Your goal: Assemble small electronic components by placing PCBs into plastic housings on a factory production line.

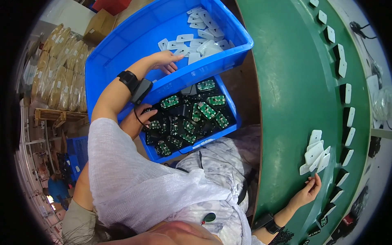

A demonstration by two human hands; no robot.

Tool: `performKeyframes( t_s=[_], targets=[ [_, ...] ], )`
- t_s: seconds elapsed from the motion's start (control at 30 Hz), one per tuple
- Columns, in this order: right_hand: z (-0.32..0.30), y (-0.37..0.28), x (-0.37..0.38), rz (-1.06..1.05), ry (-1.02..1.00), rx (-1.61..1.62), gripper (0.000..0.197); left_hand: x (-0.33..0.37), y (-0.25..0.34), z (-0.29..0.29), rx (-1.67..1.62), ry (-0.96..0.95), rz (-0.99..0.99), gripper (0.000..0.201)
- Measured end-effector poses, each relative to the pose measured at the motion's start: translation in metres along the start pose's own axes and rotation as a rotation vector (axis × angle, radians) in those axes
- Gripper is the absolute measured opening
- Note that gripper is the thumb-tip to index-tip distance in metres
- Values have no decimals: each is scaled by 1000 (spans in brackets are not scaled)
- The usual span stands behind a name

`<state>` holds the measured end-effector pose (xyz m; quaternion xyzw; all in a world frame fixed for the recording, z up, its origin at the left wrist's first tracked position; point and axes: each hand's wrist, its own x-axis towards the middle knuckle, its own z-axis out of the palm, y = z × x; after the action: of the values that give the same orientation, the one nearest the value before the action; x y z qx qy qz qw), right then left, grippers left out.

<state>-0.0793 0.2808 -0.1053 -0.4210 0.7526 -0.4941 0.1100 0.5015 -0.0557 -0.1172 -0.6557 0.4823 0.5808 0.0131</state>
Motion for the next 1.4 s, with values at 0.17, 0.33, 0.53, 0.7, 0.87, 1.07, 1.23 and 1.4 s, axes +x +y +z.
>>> performKeyframes(
  t_s=[0.17,0.33,0.53,0.7,0.87,1.07,1.23,1.4],
  targets=[
    [1,-2,0,-6,19,2,21,15,13,19,-315,95,77,93],
    [2,-5,0,5,-14,27,19,24,41,42,-428,79,186,97],
    [2,-4,-2,22,-2,27,19,41,72,56,-432,35,280,107],
    [2,-6,-2,24,2,30,19,60,80,59,-352,117,219,111],
    [-1,-9,-6,62,12,38,20,66,93,70,-451,267,213,103],
    [3,-3,-2,31,4,6,21,117,92,74,-236,456,387,131],
    [2,-9,1,53,14,-2,21,106,97,79,-251,445,425,83],
    [2,-10,2,67,0,-2,21,139,82,45,-381,188,260,37]
  ],
)
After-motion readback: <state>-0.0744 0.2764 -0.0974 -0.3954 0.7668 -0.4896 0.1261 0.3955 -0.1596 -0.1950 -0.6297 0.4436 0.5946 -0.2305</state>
